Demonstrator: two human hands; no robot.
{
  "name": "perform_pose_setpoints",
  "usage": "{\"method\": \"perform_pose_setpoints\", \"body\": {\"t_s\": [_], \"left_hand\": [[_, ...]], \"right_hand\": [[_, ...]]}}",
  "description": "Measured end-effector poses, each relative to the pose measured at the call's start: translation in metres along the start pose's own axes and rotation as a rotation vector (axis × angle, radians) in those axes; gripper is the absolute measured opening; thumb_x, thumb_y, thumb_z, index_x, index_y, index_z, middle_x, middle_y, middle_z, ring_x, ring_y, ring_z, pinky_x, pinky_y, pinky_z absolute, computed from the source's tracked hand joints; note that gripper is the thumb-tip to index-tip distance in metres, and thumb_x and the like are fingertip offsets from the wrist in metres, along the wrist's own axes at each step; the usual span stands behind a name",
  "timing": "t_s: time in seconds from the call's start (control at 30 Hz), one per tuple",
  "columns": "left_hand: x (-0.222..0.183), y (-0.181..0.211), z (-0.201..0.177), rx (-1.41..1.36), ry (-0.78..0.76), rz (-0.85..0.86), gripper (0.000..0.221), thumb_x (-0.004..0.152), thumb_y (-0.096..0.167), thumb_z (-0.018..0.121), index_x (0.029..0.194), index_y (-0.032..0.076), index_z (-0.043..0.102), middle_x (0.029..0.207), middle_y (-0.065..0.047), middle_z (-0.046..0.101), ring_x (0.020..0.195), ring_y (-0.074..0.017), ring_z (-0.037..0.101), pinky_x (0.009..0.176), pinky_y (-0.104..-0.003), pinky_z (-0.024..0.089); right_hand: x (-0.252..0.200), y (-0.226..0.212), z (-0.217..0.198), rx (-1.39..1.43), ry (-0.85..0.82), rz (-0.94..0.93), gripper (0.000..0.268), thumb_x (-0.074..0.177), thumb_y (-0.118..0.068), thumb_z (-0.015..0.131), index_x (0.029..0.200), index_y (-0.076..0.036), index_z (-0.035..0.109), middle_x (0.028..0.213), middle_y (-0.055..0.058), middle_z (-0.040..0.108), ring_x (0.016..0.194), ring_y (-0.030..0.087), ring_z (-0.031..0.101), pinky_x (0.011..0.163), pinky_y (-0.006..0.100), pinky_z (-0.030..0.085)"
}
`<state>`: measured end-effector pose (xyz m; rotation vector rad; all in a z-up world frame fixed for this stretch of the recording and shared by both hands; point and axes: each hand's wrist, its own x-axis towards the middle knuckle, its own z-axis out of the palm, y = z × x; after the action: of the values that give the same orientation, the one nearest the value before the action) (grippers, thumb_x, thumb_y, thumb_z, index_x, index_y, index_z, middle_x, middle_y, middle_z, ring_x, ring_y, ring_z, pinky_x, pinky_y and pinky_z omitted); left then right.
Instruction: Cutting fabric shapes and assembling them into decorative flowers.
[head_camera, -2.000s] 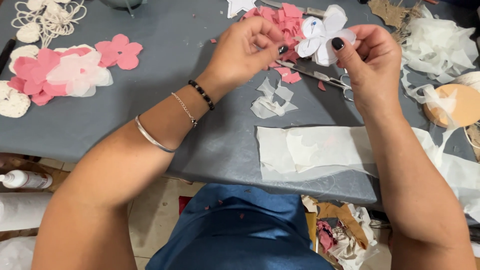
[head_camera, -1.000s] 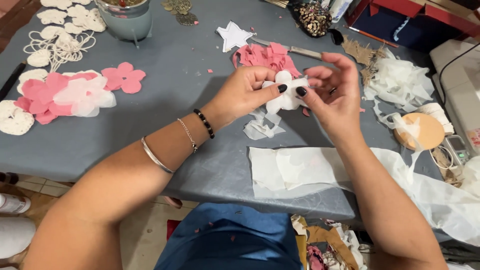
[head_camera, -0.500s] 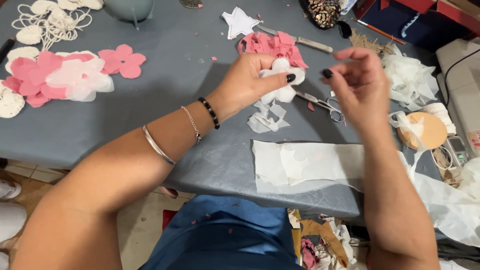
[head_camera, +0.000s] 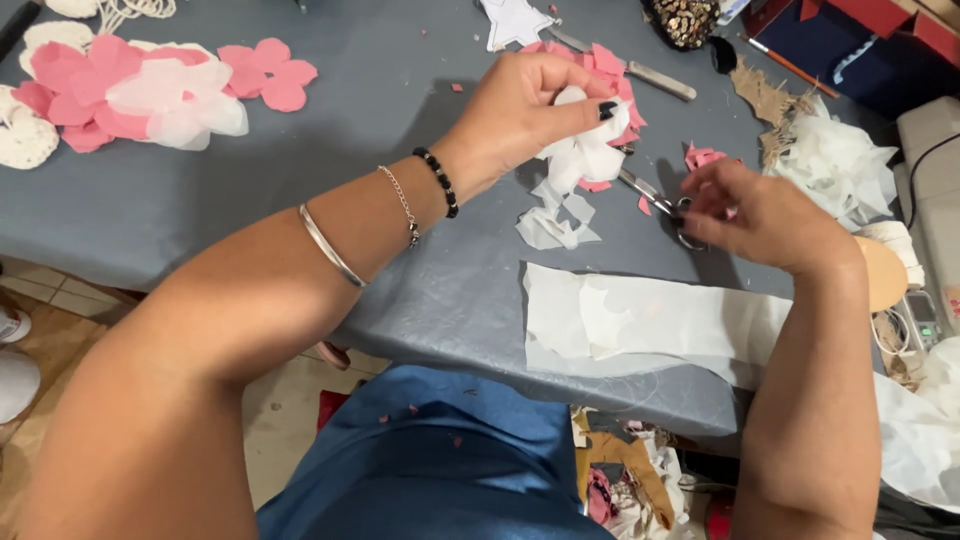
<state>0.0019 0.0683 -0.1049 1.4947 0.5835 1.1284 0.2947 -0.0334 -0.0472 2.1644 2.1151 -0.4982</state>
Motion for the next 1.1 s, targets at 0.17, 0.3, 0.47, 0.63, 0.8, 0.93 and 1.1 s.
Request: {"method": "perform_pose_setpoints", "body": {"t_s": [0.17, 0.3, 0.47, 0.63, 0.8, 0.93, 1.1], "left_hand": [[-0.002, -0.005, 0.008, 0.145, -0.009, 0.129, 0.004, 0.087, 0.021, 0.081, 0.088, 0.017, 0.082, 0.056, 0.015, 0.048, 0.053, 0.0002, 0.033, 0.05, -0.02, 0.026], [-0.012, 0.004, 0.017, 0.215, -0.052, 0.24, 0.005, 0.084, 0.016, 0.077, 0.087, 0.019, 0.081, 0.071, 0.011, 0.071, 0.055, 0.0011, 0.046, 0.051, -0.019, 0.038], [-0.015, 0.005, 0.016, 0.206, -0.075, 0.2, 0.005, 0.087, 0.018, 0.077, 0.089, 0.017, 0.081, 0.062, 0.012, 0.064, 0.053, 0.0009, 0.041, 0.049, -0.019, 0.035], [-0.016, 0.007, 0.014, 0.063, -0.156, 0.141, 0.013, 0.089, 0.019, 0.076, 0.099, 0.011, 0.078, 0.09, -0.001, 0.082, 0.075, -0.0017, 0.072, 0.061, -0.016, 0.056], [-0.017, 0.009, 0.014, -0.009, -0.223, 0.082, 0.016, 0.089, 0.02, 0.076, 0.1, 0.01, 0.076, 0.085, -0.005, 0.082, 0.075, -0.0067, 0.079, 0.061, -0.019, 0.064], [-0.011, -0.002, 0.015, 0.109, -0.171, 0.076, 0.017, 0.087, 0.013, 0.07, 0.102, 0.013, 0.077, 0.082, 0.001, 0.081, 0.068, -0.0008, 0.07, 0.058, -0.017, 0.055], [-0.017, 0.006, 0.016, 0.153, -0.12, 0.221, 0.008, 0.086, 0.012, 0.075, 0.093, 0.014, 0.078, 0.074, 0.005, 0.078, 0.071, 0.0001, 0.069, 0.067, -0.018, 0.056]], "right_hand": [[-0.001, -0.051, 0.027, 0.481, 0.411, -0.345, 0.038, 0.096, -0.01, 0.076, 0.128, -0.005, 0.055, 0.113, 0.009, 0.062, 0.091, 0.016, 0.061, 0.08, 0.028, 0.055], [-0.002, -0.087, 0.041, 0.674, 0.528, -0.464, 0.037, 0.096, -0.001, 0.077, 0.126, -0.003, 0.056, 0.113, 0.009, 0.062, 0.096, 0.013, 0.062, 0.089, 0.023, 0.056], [0.005, -0.074, 0.049, 0.887, 0.485, -0.385, 0.013, 0.106, -0.014, 0.073, 0.109, -0.005, 0.064, 0.087, 0.005, 0.065, 0.074, 0.008, 0.062, 0.064, 0.019, 0.05], [0.008, -0.069, 0.052, 1.096, 0.411, -0.428, 0.017, 0.105, -0.018, 0.069, 0.112, -0.003, 0.065, 0.091, 0.009, 0.068, 0.078, 0.011, 0.064, 0.068, 0.021, 0.054], [0.007, -0.072, 0.053, 1.04, 0.374, -0.372, 0.015, 0.105, -0.021, 0.069, 0.11, -0.007, 0.065, 0.095, 0.007, 0.069, 0.081, 0.014, 0.066, 0.072, 0.02, 0.049], [0.003, -0.073, 0.048, 0.982, 0.351, -0.267, 0.048, 0.104, -0.052, 0.053, 0.11, -0.007, 0.068, 0.098, 0.007, 0.071, 0.083, 0.012, 0.069, 0.074, 0.019, 0.053], [0.0, -0.084, 0.056, 0.755, 0.393, -0.359, 0.021, 0.097, -0.008, 0.079, 0.104, -0.012, 0.06, 0.093, -0.005, 0.063, 0.077, 0.001, 0.055, 0.071, 0.015, 0.049]]}}
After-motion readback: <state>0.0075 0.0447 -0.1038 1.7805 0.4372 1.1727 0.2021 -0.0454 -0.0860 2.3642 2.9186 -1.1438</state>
